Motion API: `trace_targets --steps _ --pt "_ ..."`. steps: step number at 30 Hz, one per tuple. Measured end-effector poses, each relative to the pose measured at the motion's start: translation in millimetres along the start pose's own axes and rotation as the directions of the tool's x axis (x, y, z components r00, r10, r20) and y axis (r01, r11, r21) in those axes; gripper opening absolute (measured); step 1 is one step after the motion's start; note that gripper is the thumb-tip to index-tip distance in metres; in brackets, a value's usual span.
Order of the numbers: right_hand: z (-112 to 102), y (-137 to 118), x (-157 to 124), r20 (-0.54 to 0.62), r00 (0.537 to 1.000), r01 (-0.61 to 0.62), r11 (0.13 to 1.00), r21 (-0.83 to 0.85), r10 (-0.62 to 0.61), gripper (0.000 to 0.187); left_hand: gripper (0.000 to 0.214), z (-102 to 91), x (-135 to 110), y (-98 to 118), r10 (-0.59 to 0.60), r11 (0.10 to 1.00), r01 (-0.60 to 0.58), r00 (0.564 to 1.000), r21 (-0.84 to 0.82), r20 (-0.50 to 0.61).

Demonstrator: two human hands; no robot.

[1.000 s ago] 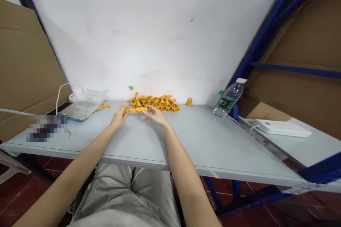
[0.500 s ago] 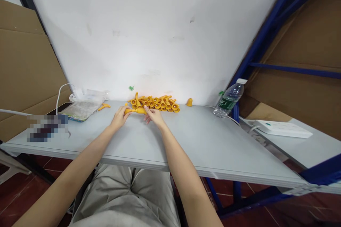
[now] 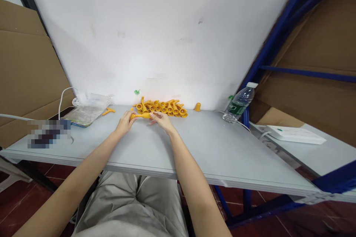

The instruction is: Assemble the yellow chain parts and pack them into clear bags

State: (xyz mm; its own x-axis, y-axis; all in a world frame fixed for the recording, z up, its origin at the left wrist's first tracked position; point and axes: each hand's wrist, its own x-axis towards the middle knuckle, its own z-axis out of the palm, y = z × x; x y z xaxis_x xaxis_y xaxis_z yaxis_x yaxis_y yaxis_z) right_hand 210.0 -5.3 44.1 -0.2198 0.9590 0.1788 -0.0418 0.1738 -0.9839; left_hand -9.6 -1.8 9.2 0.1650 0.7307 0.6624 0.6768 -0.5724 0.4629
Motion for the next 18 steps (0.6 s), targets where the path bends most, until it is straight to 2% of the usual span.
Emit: trace_targets --steps 5,7,9,12,15,16,18 --pt "0 2 3 -0.046 0.991 -0.113 0.974 0.195 0.124 0.031 0.045 5.7 -2 -6 -0.009 0.996 0.010 1.000 -0.094 0.008" --pt "-4 4 7 -0.087 0.991 -0.081 0.966 0.244 0.105 0.031 0.050 8.3 -2 -12 -0.046 0.992 0.042 0.998 -0.123 -0.031" --pt "-9 5 14 -0.152 0.988 0.004 0.972 0.235 0.033 0.033 0.050 10.6 -1 -19 -0.129 0.982 0.114 0.987 -0.148 -0.092" --pt "-14 5 27 -0.319 0.944 0.145 0.973 0.180 -0.082 0.034 0.049 13.1 0 -30 -0.265 0.955 0.239 0.952 -0.174 -0.152" --pt "-12 4 44 -0.504 0.843 0.228 0.974 0.014 -0.190 0.041 0.045 14.9 1 -36 -0.324 0.937 0.294 0.933 -0.190 -0.156" --pt "-10 4 49 -0.522 0.817 0.241 0.967 -0.079 -0.246 0.041 0.044 15.4 1 -37 -0.327 0.935 0.296 0.933 -0.196 -0.150" --pt "-3 6 61 -0.470 0.795 0.279 0.919 -0.279 -0.385 0.039 0.042 16.6 0 -39 -0.320 0.936 0.289 0.937 -0.204 -0.142"
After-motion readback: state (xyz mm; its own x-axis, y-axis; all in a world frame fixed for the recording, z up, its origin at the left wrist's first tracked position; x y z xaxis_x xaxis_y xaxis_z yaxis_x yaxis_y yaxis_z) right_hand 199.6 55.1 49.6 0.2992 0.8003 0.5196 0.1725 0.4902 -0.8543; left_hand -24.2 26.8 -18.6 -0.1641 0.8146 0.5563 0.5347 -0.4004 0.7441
